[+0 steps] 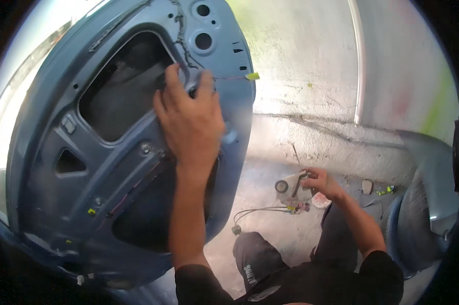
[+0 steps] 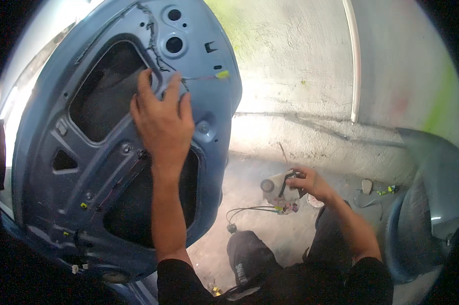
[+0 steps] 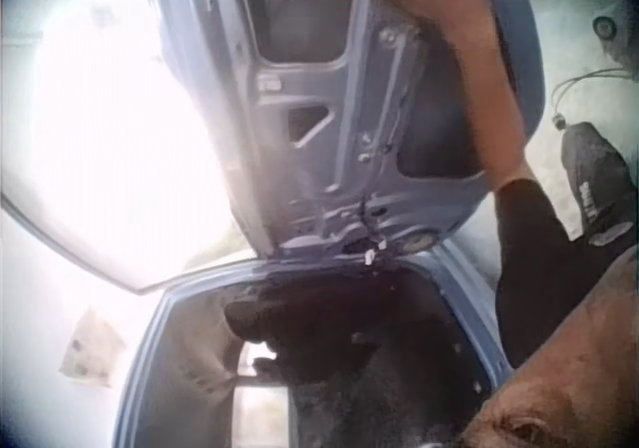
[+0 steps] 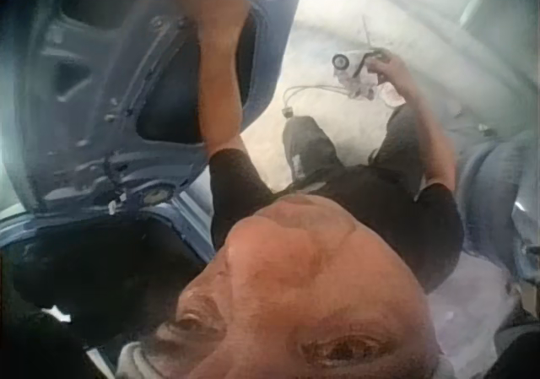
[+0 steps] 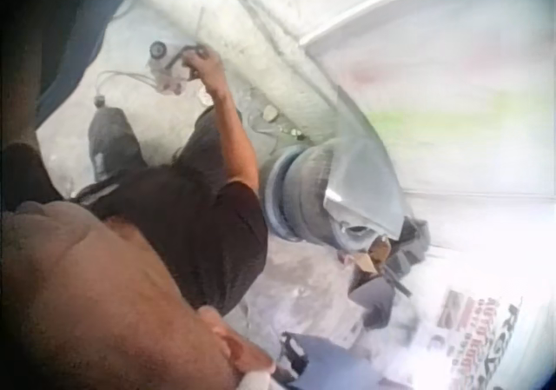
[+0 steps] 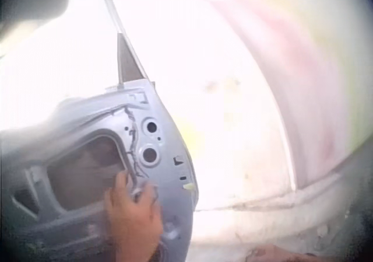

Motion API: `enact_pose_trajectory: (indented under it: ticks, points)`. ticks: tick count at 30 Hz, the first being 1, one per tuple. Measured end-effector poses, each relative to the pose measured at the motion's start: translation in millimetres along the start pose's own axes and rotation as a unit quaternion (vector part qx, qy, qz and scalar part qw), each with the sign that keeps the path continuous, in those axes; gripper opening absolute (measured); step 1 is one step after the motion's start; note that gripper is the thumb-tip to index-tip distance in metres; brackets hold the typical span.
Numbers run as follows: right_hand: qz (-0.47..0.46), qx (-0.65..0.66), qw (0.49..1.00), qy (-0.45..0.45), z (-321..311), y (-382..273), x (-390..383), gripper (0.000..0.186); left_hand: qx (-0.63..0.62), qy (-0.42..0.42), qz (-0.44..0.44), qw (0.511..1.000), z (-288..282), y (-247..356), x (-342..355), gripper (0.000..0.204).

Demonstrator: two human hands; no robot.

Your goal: The person manipulates a car door latch mechanism with their hands while kneeling on the floor. They handle the connecting rods and adjust the components of the latch assembly.

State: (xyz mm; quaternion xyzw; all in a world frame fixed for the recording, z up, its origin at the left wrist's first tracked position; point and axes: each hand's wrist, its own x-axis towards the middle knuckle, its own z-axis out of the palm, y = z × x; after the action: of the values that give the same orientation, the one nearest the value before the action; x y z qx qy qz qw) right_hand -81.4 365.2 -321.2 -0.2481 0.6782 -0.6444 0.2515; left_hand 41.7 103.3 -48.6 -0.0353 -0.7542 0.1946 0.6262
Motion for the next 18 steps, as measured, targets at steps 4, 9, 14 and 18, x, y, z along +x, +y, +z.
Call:
enact_pose_trajectory:
  ticks: [4,9,14,18]
  points:
    - [0.008,-0.034,0.999,0.006,7.4,-10.2,-7.3,0.051,0.017,-0.030,-0.006,0.999,11.3,-6.6,-9.9,0.033]
    - [0.030,-0.031,0.998,0.037,10.2,-4.4,-5.9,0.054,-0.040,-0.017,-0.016,0.999,16.8,-6.8,-10.1,0.035]
    - [0.052,-0.058,0.995,0.056,15.5,-13.1,-8.6,0.057,-0.070,-0.006,-0.024,0.997,27.5,-9.2,-8.2,0.035]
    - [0.052,-0.072,0.993,0.079,26.4,-15.9,-13.7,0.063,-0.097,0.001,-0.029,0.995,35.8,-10.2,-17.4,0.034]
